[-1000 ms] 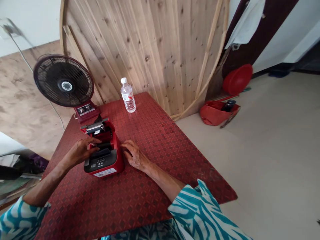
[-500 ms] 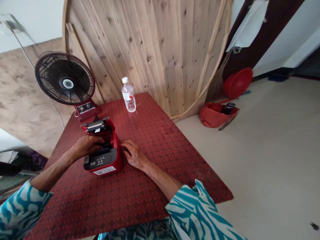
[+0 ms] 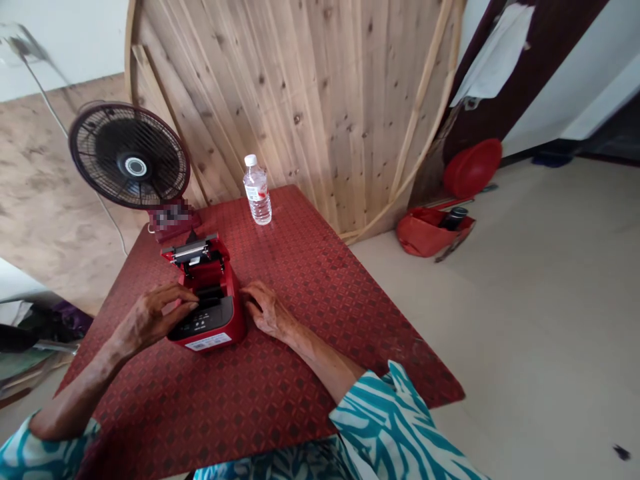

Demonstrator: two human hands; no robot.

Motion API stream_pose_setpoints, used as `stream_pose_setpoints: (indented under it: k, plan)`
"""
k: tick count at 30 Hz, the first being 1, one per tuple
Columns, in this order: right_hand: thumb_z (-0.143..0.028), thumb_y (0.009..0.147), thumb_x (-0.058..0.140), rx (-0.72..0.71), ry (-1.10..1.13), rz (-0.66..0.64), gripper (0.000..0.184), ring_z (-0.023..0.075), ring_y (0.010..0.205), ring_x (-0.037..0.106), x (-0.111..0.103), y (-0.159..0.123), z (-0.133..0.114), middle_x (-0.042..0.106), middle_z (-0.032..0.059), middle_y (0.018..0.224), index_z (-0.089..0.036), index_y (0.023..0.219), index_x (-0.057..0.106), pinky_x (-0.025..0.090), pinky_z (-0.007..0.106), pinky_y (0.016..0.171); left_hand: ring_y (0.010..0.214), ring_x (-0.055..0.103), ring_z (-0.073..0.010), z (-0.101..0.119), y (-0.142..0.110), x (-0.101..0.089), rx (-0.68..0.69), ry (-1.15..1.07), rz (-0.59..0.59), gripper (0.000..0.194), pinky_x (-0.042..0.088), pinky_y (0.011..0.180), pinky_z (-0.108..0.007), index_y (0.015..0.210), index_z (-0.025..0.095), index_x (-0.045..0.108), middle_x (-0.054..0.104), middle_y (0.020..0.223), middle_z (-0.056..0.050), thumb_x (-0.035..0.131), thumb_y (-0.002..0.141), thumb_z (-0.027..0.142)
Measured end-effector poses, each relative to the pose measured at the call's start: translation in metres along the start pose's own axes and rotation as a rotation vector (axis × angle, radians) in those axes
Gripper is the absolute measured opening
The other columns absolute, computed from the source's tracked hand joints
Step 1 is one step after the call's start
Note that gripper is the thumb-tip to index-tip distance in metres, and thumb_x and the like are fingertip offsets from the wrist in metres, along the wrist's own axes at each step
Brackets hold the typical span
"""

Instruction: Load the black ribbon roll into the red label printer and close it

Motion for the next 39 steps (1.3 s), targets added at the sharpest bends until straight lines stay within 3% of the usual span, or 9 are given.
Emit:
stream_pose_setpoints:
  k: [5, 9, 14, 19, 24, 28, 34, 39]
  plan:
    - [-0.011, 0.087, 0.045, -0.002, 0.005, -0.013, 0.027, 0.0194, 0.098, 0.06, 0.0, 0.0, 0.0, 0.061, 0.01, 0.103, -0.02, 0.11, 0.058, 0.05, 0.038, 0.089, 0.08, 0.062, -0.0158, 0.009, -0.014, -0.001, 0.109, 0.113, 0.057, 0.015, 0.042, 0.075, -0.031, 0.092, 0.021, 0.066, 0.07, 0.085, -0.003, 0.052, 0.093, 0.024]
    - [-0.011, 0.087, 0.045, 0.034, 0.0, -0.015, 0.029, 0.0191, 0.099, 0.06, 0.0, 0.0, 0.001, 0.062, 0.0092, 0.104, -0.021, 0.111, 0.057, 0.049, 0.039, 0.09, 0.082, 0.062, -0.0157, 0.01, -0.012, -0.003, 0.08, 0.166, 0.086, 0.016, 0.041, 0.075, -0.031, 0.093, 0.021, 0.066, 0.071, 0.087, -0.003, 0.051, 0.093, 0.023]
    - [-0.011, 0.087, 0.045, 0.018, 0.006, -0.021, 0.028, 0.0191, 0.1, 0.06, 0.0, 0.0, 0.0, 0.062, 0.0099, 0.105, -0.02, 0.111, 0.058, 0.05, 0.038, 0.089, 0.079, 0.061, -0.0166, 0.014, -0.003, -0.015, 0.053, 0.231, 0.214, 0.01, 0.038, 0.07, -0.031, 0.089, 0.02, 0.065, 0.07, 0.083, -0.002, 0.055, 0.091, 0.022]
    - [-0.011, 0.087, 0.045, 0.02, 0.006, -0.017, 0.027, 0.0192, 0.1, 0.06, 0.0, 0.0, 0.0, 0.062, 0.0105, 0.105, -0.019, 0.11, 0.058, 0.05, 0.039, 0.09, 0.077, 0.06, -0.0156, 0.031, -0.012, -0.012, 0.165, 0.183, 0.148, 0.008, 0.04, 0.076, -0.032, 0.09, 0.019, 0.064, 0.069, 0.081, -0.002, 0.057, 0.089, 0.016]
    - [-0.012, 0.088, 0.045, 0.021, 0.001, -0.008, 0.027, 0.0188, 0.1, 0.06, -0.001, -0.001, 0.0, 0.062, 0.0095, 0.105, -0.02, 0.11, 0.058, 0.05, 0.038, 0.09, 0.077, 0.061, -0.0152, 0.045, -0.024, -0.004, 0.222, 0.19, 0.166, 0.009, 0.04, 0.08, -0.034, 0.091, 0.019, 0.064, 0.069, 0.083, -0.003, 0.056, 0.089, 0.015]
    - [-0.015, 0.089, 0.045, 0.021, 0.016, 0.079, 0.025, 0.0197, 0.101, 0.06, -0.009, 0.003, -0.002, 0.061, 0.0091, 0.105, -0.022, 0.109, 0.058, 0.05, 0.039, 0.089, 0.076, 0.062, -0.0155, 0.047, -0.029, 0.001, 0.229, 0.217, 0.19, 0.012, 0.041, 0.08, -0.034, 0.091, 0.019, 0.064, 0.07, 0.083, -0.003, 0.053, 0.09, 0.015]
    - [-0.026, 0.095, 0.041, -0.008, 0.024, 0.165, 0.027, 0.0196, 0.109, 0.055, -0.031, 0.048, -0.03, 0.056, 0.0073, 0.114, -0.027, 0.118, 0.054, 0.047, 0.039, 0.096, 0.076, 0.062, -0.0155, 0.045, -0.034, 0.005, 0.218, 0.237, 0.206, 0.013, 0.042, 0.082, -0.035, 0.091, 0.019, 0.065, 0.07, 0.082, -0.003, 0.053, 0.09, 0.016]
    - [-0.034, 0.097, 0.037, -0.152, -0.01, 0.13, 0.031, 0.0195, 0.121, 0.047, -0.029, 0.099, -0.057, 0.052, 0.0068, 0.122, -0.028, 0.123, 0.053, 0.036, 0.041, 0.109, 0.078, 0.062, -0.0161, 0.044, -0.037, 0.005, 0.213, 0.248, 0.22, 0.013, 0.041, 0.085, -0.036, 0.093, 0.02, 0.064, 0.07, 0.083, -0.003, 0.052, 0.091, 0.017]
Point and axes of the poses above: each hand's wrist, its own y-axis towards the middle knuckle, its own x-axis out of the palm, z = x × y, the point moved 5 cm from there along y, towards the middle knuckle
